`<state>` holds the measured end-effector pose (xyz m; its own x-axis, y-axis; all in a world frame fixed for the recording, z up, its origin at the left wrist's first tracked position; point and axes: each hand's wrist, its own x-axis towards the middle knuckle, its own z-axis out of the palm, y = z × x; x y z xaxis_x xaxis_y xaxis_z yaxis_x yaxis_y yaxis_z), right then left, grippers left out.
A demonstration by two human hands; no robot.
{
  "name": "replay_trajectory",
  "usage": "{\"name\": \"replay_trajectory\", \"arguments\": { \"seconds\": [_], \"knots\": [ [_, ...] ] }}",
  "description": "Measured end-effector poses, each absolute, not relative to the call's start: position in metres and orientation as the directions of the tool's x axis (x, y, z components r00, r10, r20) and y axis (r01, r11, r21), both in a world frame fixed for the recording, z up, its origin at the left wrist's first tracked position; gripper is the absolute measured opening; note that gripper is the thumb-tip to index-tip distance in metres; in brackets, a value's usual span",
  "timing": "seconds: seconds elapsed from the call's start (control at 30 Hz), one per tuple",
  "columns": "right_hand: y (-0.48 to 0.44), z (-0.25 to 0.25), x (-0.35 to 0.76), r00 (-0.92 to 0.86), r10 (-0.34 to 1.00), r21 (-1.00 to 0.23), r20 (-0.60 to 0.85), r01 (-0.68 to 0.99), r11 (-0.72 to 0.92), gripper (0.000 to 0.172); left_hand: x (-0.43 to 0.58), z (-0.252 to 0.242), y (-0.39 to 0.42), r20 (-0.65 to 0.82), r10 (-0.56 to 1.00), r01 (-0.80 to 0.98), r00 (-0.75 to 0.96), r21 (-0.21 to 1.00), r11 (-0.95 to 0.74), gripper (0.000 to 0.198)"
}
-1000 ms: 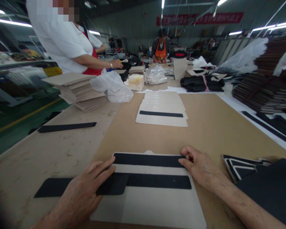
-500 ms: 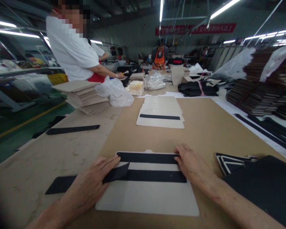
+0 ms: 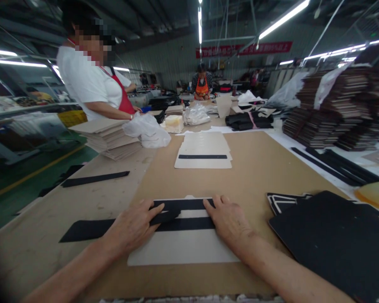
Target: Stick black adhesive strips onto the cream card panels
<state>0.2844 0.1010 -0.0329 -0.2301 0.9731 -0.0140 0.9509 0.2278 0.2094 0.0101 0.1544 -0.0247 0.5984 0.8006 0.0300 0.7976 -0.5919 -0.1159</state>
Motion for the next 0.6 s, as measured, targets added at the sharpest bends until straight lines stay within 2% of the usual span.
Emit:
{"name": "replay_trajectory", "arguments": {
  "seconds": [0.13, 0.23, 0.33, 0.47, 0.53, 0.6],
  "knots": [
    [0.093, -0.032, 0.319, -0.172, 0.985, 0.187, 0.024, 0.968, 0.165, 0.056, -0.009, -0.029, 0.151, 0.082, 0.788, 0.790, 0.611, 0.006, -0.613, 0.039],
    [0.086, -0.037, 0.350, -0.132, 0.991, 0.110, 0.037, 0.986, 0.127, 0.050, -0.027, -0.041, 0.145, 0.139, 0.785, 0.782, 0.604, 0.086, -0.617, 0.051],
    [0.080, -0.050, 0.366, -0.116, 0.988, -0.063, 0.105, 0.990, 0.123, 0.053, -0.038, -0.055, 0.141, 0.180, 0.793, 0.786, 0.582, 0.123, -0.605, 0.064],
    [0.077, -0.065, 0.351, -0.121, 0.977, -0.359, 0.177, 0.916, 0.179, 0.050, -0.042, -0.063, 0.143, 0.231, 0.772, 0.767, 0.592, 0.130, -0.628, 0.059],
    [0.081, -0.066, 0.338, -0.036, 0.984, -0.492, 0.172, 0.862, 0.118, 0.050, -0.046, -0.066, 0.146, 0.263, 0.753, 0.750, 0.604, 0.132, -0.648, 0.056],
    [0.087, -0.062, 0.327, 0.125, 0.986, -0.649, 0.111, 0.761, -0.023, 0.055, -0.054, -0.070, 0.151, 0.310, 0.728, 0.730, 0.612, 0.133, -0.671, 0.052]
  ]
}}
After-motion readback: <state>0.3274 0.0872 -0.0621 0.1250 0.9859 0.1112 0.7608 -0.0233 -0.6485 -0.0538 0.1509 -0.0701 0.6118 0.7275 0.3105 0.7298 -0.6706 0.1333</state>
